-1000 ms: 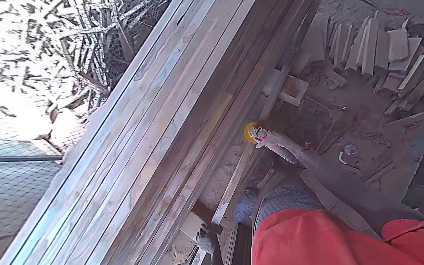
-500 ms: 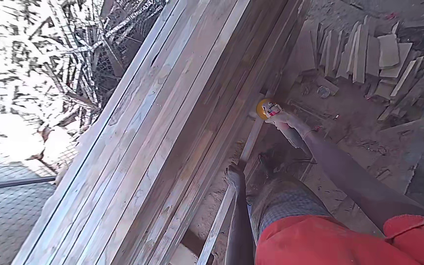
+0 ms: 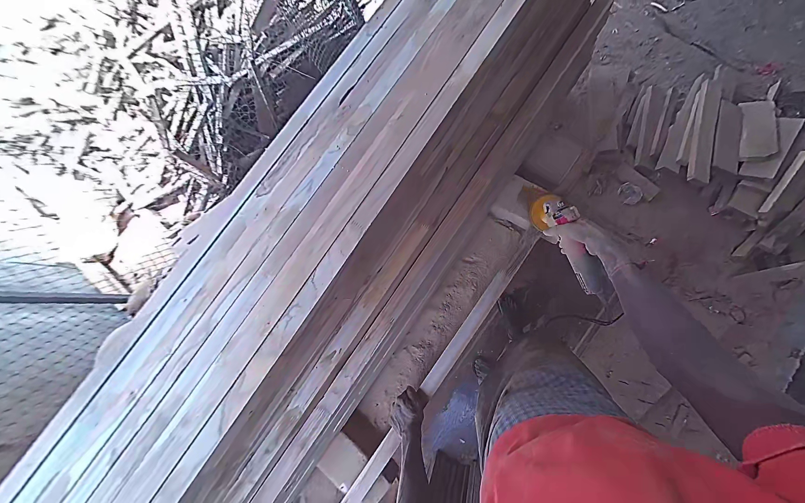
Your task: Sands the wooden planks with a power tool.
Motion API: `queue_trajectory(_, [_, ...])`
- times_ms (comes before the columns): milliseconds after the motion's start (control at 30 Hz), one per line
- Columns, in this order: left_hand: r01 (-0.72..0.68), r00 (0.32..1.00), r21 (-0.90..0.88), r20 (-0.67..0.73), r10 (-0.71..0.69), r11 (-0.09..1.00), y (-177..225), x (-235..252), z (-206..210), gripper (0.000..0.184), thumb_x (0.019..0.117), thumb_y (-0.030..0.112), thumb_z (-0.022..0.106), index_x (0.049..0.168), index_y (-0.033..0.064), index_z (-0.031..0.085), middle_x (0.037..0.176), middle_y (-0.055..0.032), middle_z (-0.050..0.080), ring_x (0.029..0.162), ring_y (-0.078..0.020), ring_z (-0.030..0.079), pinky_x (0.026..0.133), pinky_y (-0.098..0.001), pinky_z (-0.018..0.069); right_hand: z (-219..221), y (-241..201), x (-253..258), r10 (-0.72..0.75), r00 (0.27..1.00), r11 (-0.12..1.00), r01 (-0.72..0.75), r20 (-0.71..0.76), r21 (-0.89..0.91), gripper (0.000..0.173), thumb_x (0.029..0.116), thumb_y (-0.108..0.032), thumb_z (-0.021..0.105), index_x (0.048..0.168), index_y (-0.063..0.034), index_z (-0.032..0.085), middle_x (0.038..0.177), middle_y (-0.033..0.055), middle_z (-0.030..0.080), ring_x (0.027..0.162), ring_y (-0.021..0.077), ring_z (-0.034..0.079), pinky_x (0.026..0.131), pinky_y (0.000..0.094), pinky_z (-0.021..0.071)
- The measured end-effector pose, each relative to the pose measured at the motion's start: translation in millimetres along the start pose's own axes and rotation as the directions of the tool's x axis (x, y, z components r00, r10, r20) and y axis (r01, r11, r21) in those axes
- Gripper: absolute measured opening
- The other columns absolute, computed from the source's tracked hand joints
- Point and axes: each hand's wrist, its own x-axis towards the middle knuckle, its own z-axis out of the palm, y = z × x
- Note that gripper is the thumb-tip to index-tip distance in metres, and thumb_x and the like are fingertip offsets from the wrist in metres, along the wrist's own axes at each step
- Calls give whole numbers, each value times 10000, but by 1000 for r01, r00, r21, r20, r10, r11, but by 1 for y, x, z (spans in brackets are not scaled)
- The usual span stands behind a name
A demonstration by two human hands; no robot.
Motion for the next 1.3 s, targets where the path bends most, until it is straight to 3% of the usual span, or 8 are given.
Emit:
queue_trajectory(167, [69,998,46,-4,-68,997,-71,8,2,658,1105,442,237,1055,48,761,1133,-205,746,1134,-386,697,928,-607,533,69,48,-48,-16,998,999,19,61,-42,577,798,-540,813,1159,-111,677,875,85,678,693,195,643,663,424,563])
queue_trajectory(267, [-16,999,33,33,15,999,-43,8,-7,666,1109,453,218,1103,53,751,1163,-199,736,1146,-381,691,915,-610,536,130,60,-67,-71,965,918,163,253,-361,637,765,-647,790,1136,-138,702,917,88,696,772,211,657,753,468,551])
queue_trajectory(367, [-75,995,21,65,73,997,-3,6,-12,695,1112,471,184,1163,41,728,1205,-205,720,1172,-376,679,932,-605,533,180,50,-104,-70,908,729,330,414,-599,853,713,-707,780,1261,-69,638,1167,178,676,1092,327,647,925,598,497])
queue_trajectory(467, [-90,993,-7,76,90,996,29,2,-17,719,1111,490,165,1183,36,718,1219,-208,714,1186,-371,674,957,-599,526,195,48,-116,-137,883,633,427,450,-646,914,646,-708,810,1205,-8,627,1162,206,662,1108,360,642,891,602,513])
queue_trajectory(567, [-108,991,-15,79,109,994,64,-2,-19,714,1114,483,173,1194,28,717,1228,-218,710,1189,-387,669,960,-615,516,146,19,-123,-74,898,709,354,434,-610,809,772,-565,810,1302,8,599,1304,223,615,1228,355,581,1035,566,440])
queue_trajectory(800, [-199,973,-2,119,198,980,219,-3,-29,702,1118,477,154,1265,55,695,1247,-203,707,1202,-385,661,976,-621,504,9,29,10,-32,990,937,76,134,-342,707,693,-655,839,1111,-105,690,891,115,703,748,253,677,721,506,565])
queue_trajectory(1000, [-183,978,7,103,182,983,355,-10,-39,678,1116,477,177,1248,73,706,1214,-190,722,1156,-373,687,924,-611,529,-94,-24,53,69,996,953,-48,60,-300,655,759,-614,818,1111,-77,685,880,100,697,743,232,669,731,484,559])
queue_trajectory(1300, [-86,995,46,56,84,995,376,-6,-34,622,1107,430,255,1078,76,765,1096,-193,754,1095,-393,706,880,-622,532,-193,-58,154,100,994,993,-102,-34,-67,563,818,-511,819,1121,-62,667,843,92,675,681,196,654,669,423,576])
